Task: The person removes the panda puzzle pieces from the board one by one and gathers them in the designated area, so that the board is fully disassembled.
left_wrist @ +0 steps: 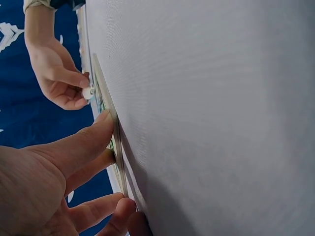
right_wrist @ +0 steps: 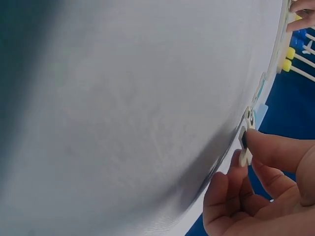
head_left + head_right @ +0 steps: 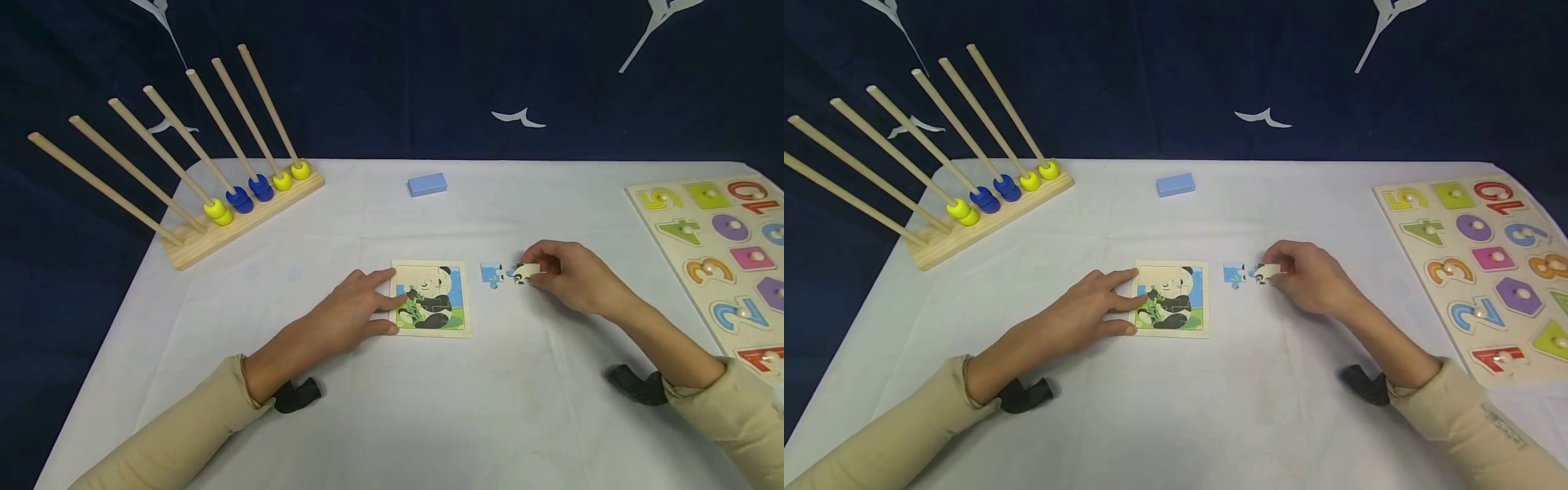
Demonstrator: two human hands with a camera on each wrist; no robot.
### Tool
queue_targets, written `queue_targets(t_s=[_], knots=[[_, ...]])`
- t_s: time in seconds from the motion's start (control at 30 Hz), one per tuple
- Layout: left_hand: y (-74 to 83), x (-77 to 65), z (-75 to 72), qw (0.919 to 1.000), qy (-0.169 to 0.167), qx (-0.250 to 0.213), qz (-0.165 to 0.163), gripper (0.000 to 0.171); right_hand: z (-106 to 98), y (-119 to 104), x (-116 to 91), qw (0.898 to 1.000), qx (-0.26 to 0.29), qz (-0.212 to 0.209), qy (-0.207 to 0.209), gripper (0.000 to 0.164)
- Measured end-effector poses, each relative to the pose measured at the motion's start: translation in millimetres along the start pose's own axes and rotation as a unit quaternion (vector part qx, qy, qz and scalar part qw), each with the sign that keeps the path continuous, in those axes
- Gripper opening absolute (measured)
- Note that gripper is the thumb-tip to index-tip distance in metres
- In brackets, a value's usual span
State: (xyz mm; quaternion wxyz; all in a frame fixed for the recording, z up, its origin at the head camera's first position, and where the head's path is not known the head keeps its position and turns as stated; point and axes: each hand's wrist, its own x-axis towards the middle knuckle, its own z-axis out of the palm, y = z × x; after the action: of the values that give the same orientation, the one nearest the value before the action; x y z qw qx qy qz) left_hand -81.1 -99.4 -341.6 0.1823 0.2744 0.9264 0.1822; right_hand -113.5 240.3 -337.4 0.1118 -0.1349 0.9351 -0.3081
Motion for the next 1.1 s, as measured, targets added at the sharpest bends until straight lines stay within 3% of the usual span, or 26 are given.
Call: queue_targets(t_s=[0.43,1.1], knots=[[1.1,-1.0,-0.2,0.9999,-0.002,0.011,-0.007,0.052,5.0,-2.8,5.6,0.999,-0.04,0.008,-0.01,0.022],[1.2,-1.3,-0.3,0.9999,0.0,0.009,-0.005,0.051,3.6,-3.4,3.5,0.999,-0.04,-0.001,-0.012,0.023]])
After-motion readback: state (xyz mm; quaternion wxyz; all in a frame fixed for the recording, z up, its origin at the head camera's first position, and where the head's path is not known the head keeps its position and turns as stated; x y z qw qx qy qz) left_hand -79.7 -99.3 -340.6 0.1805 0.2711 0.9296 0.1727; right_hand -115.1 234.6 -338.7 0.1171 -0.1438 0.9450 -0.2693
